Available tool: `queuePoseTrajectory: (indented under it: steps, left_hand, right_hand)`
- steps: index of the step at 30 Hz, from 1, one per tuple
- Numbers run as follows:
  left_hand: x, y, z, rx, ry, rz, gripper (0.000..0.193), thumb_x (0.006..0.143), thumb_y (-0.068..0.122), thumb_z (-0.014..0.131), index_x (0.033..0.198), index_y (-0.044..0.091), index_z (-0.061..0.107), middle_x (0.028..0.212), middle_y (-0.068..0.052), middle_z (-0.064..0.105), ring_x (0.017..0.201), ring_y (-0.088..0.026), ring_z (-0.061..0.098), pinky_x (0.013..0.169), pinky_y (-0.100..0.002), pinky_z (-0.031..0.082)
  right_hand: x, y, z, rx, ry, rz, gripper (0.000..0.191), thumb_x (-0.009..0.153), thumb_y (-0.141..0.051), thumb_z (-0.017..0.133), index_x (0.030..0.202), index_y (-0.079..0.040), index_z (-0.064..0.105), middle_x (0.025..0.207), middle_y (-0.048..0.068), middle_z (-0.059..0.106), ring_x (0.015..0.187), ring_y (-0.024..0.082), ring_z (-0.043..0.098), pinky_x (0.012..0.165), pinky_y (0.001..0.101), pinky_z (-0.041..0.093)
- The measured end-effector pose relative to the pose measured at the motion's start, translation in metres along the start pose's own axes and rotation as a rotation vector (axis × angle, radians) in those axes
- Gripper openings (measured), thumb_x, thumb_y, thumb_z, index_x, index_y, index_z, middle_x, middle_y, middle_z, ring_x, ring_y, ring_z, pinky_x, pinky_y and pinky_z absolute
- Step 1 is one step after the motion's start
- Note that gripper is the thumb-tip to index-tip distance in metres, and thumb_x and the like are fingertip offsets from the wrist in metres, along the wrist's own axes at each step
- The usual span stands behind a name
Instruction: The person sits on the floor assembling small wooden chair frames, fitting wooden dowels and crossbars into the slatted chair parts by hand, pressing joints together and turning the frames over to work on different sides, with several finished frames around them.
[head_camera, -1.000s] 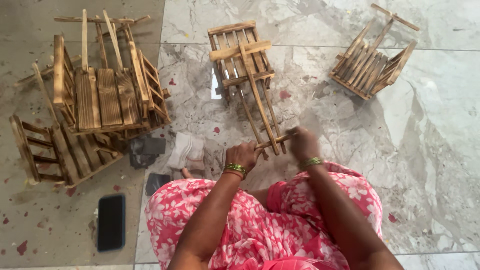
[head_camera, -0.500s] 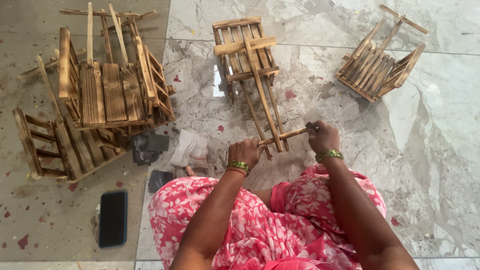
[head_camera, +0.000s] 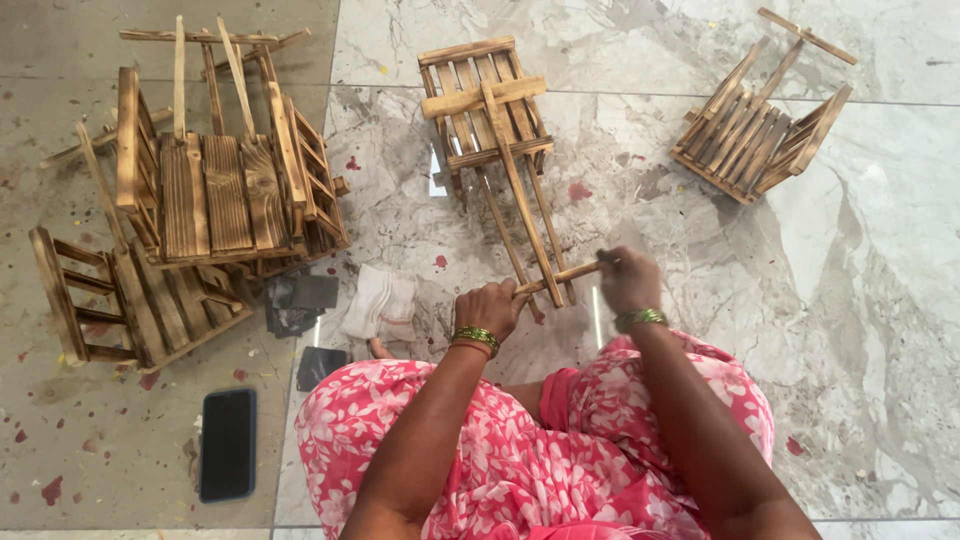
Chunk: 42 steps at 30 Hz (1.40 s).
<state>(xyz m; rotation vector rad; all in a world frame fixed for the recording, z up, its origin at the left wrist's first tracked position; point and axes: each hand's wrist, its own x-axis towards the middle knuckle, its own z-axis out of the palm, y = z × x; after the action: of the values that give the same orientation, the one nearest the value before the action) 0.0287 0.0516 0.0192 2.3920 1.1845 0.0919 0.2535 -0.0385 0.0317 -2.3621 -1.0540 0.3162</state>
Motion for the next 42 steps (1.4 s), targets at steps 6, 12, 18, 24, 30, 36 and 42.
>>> queuePoseTrajectory:
  steps: [6,12,18,24,30,36,42]
  left_hand:
    - [-0.002,-0.001,0.0,-0.004,0.012,0.004,0.038,0.095,0.052,0.059,0.103,0.016,0.069,0.089,-0.013,0.074,0.085,-0.036,0.073,0.068,-0.052,0.056]
    - [-0.002,-0.002,0.0,-0.021,0.023,0.016,0.039,0.096,0.053,0.06,0.101,0.016,0.069,0.089,-0.013,0.074,0.085,-0.036,0.073,0.069,-0.052,0.056]
    - [-0.002,-0.003,0.0,0.004,-0.004,0.001,0.038,0.094,0.052,0.06,0.102,0.016,0.069,0.087,-0.012,0.074,0.083,-0.035,0.074,0.066,-0.051,0.056]
    - [-0.002,-0.002,0.0,-0.004,0.018,0.013,0.037,0.095,0.052,0.06,0.103,0.016,0.068,0.086,-0.013,0.074,0.083,-0.036,0.074,0.067,-0.051,0.056]
    - [-0.002,-0.004,0.002,0.007,0.031,0.025,0.037,0.095,0.051,0.061,0.101,0.016,0.069,0.087,-0.013,0.074,0.083,-0.035,0.073,0.066,-0.051,0.056]
    - [-0.002,-0.003,0.002,-0.015,0.034,0.013,0.038,0.095,0.053,0.062,0.1,0.016,0.069,0.086,-0.012,0.074,0.083,-0.035,0.073,0.066,-0.051,0.056]
    - [-0.002,-0.004,0.002,0.001,0.026,0.013,0.037,0.094,0.052,0.062,0.1,0.016,0.069,0.087,-0.012,0.074,0.082,-0.035,0.073,0.066,-0.051,0.055]
  right_hand:
    - [-0.017,-0.008,0.022,0.068,0.01,-0.359,0.011,0.085,-0.016,0.075,0.092,-0.011,0.082,0.077,0.015,0.075,0.069,0.03,0.071,0.066,0.0417,0.057]
    - [0.003,0.009,0.003,0.023,0.098,-0.082,0.011,0.092,-0.018,0.073,0.098,-0.01,0.079,0.085,0.013,0.077,0.073,0.027,0.074,0.07,0.0407,0.058]
    - [-0.02,-0.007,0.029,0.071,-0.038,-0.299,0.011,0.086,-0.014,0.077,0.093,-0.006,0.077,0.086,0.014,0.076,0.07,0.027,0.072,0.066,0.0394,0.058]
    - [0.001,0.007,0.001,0.069,0.096,0.044,0.014,0.088,-0.015,0.077,0.1,-0.009,0.079,0.085,0.014,0.076,0.069,0.024,0.073,0.064,0.0377,0.058]
    - [-0.023,-0.007,0.03,0.089,-0.057,-0.262,0.011,0.086,-0.011,0.078,0.096,-0.007,0.08,0.083,0.014,0.076,0.072,0.026,0.073,0.066,0.0368,0.058]
    - [-0.001,0.003,0.001,0.055,-0.036,0.161,0.013,0.095,-0.019,0.071,0.105,-0.015,0.078,0.09,0.009,0.078,0.069,0.025,0.074,0.063,0.0401,0.058]
    - [-0.02,-0.006,0.026,0.097,0.094,-0.261,0.01,0.086,-0.015,0.076,0.094,-0.012,0.081,0.086,0.011,0.078,0.073,0.026,0.073,0.068,0.0394,0.058]
